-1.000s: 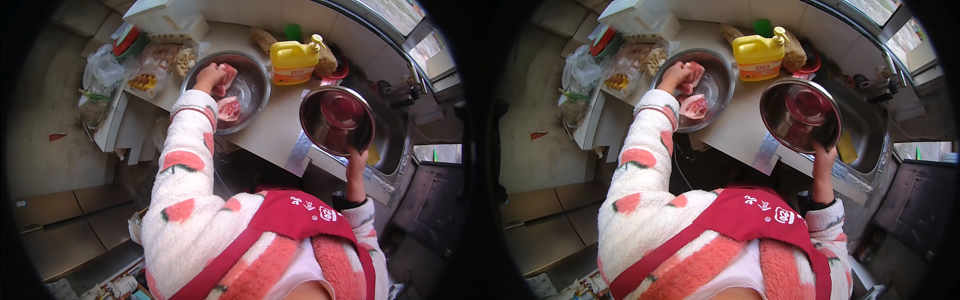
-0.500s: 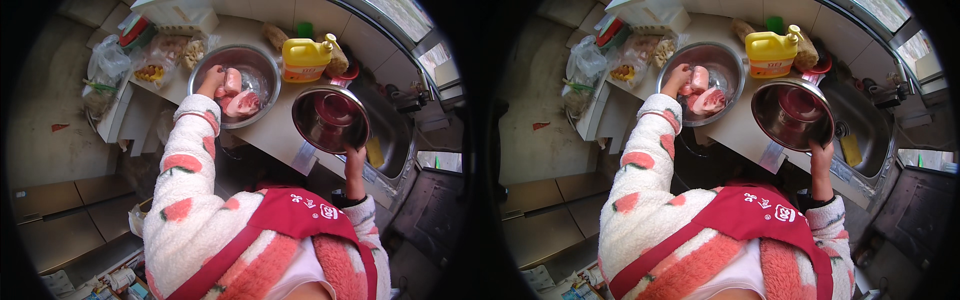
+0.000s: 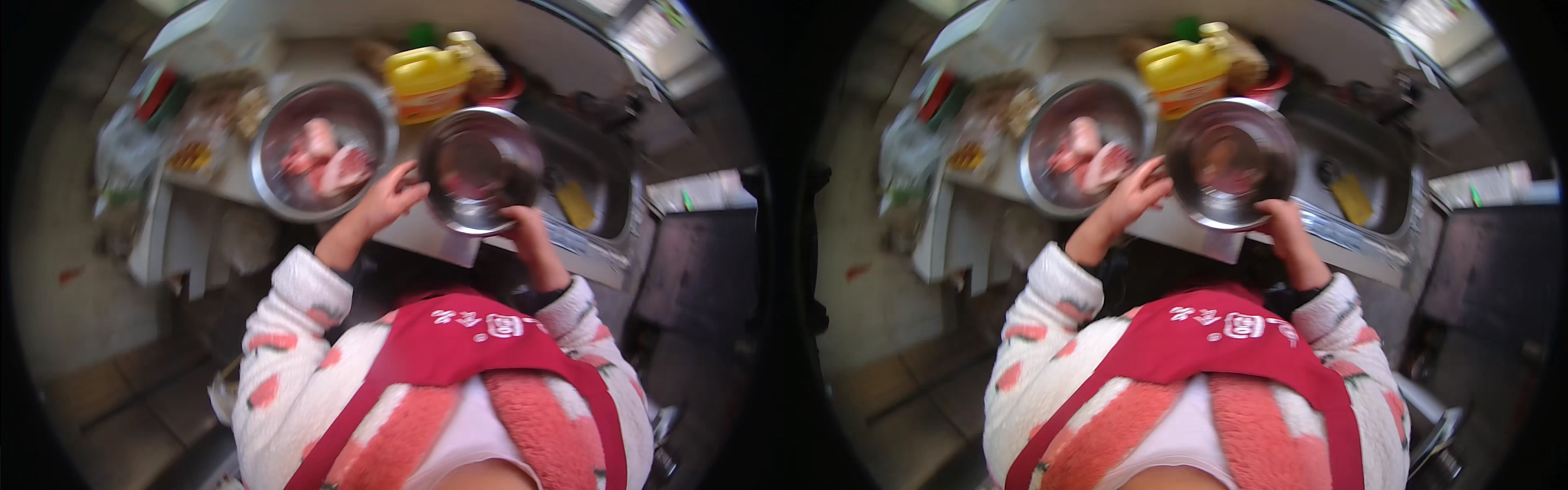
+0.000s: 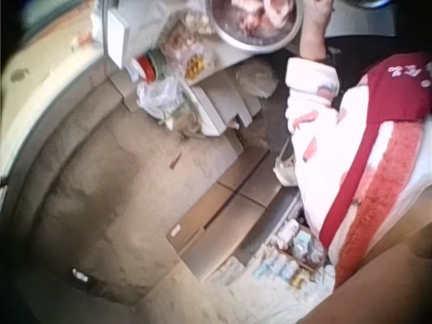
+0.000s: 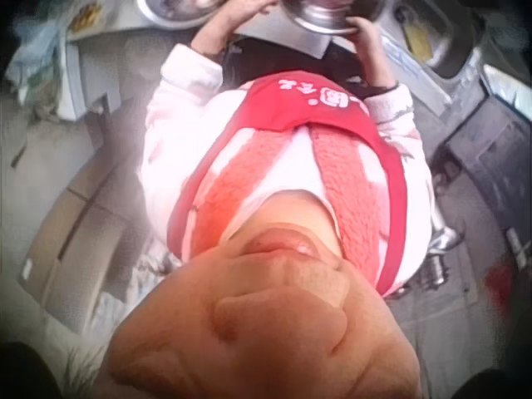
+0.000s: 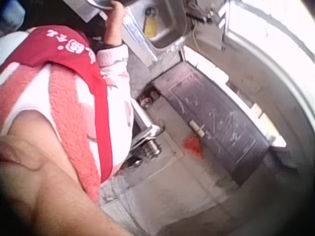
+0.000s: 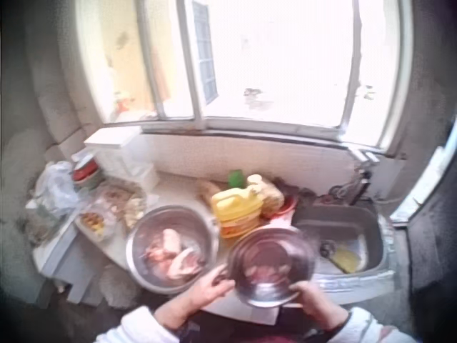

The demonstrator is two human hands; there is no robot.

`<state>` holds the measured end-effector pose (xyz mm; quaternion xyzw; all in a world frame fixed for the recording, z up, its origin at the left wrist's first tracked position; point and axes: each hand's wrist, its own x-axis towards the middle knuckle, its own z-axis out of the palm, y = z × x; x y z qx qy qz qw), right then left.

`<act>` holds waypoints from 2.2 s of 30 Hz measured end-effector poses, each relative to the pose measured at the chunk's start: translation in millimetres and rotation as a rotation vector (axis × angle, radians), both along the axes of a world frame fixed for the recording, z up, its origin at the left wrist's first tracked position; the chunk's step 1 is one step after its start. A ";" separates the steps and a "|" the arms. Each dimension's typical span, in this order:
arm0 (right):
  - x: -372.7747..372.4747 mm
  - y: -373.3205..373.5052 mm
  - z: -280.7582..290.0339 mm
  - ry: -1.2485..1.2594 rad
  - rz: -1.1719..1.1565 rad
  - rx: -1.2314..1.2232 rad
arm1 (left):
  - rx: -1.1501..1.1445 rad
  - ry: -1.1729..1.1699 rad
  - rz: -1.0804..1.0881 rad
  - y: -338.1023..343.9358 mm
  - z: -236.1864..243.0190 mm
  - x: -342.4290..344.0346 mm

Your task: The person unpacks raw meat from a plastic bag into a metal bowl, then rinses the meat under running water in the sink. They also rinse a small metal bowl and a green colander, and briefly wipe a wooden countertop with a cloth.

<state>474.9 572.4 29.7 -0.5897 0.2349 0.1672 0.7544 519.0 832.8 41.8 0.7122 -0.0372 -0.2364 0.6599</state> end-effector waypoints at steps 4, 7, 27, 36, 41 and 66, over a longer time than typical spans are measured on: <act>-3.1 -20.6 -1.9 0.022 0.069 0.177 | -0.284 0.178 0.011 -49.1 -1.1 -13.8; 3.6 -51.6 0.0 0.075 0.128 0.278 | -0.416 0.364 0.075 -75.8 -7.5 -14.8; 214.0 -429.0 -102.3 -0.054 -0.420 0.017 | -0.299 0.568 0.342 -293.8 -34.3 53.3; 269.1 -459.7 -96.5 -0.338 -0.265 -0.292 | -0.312 0.337 0.657 -331.6 -30.9 92.7; 268.7 -449.5 -78.2 -0.281 -0.268 -0.324 | -0.099 0.242 0.768 -336.2 -59.5 108.4; 250.4 -431.2 -57.3 -0.279 -0.218 -0.400 | -0.225 0.174 0.635 -345.3 -32.0 94.4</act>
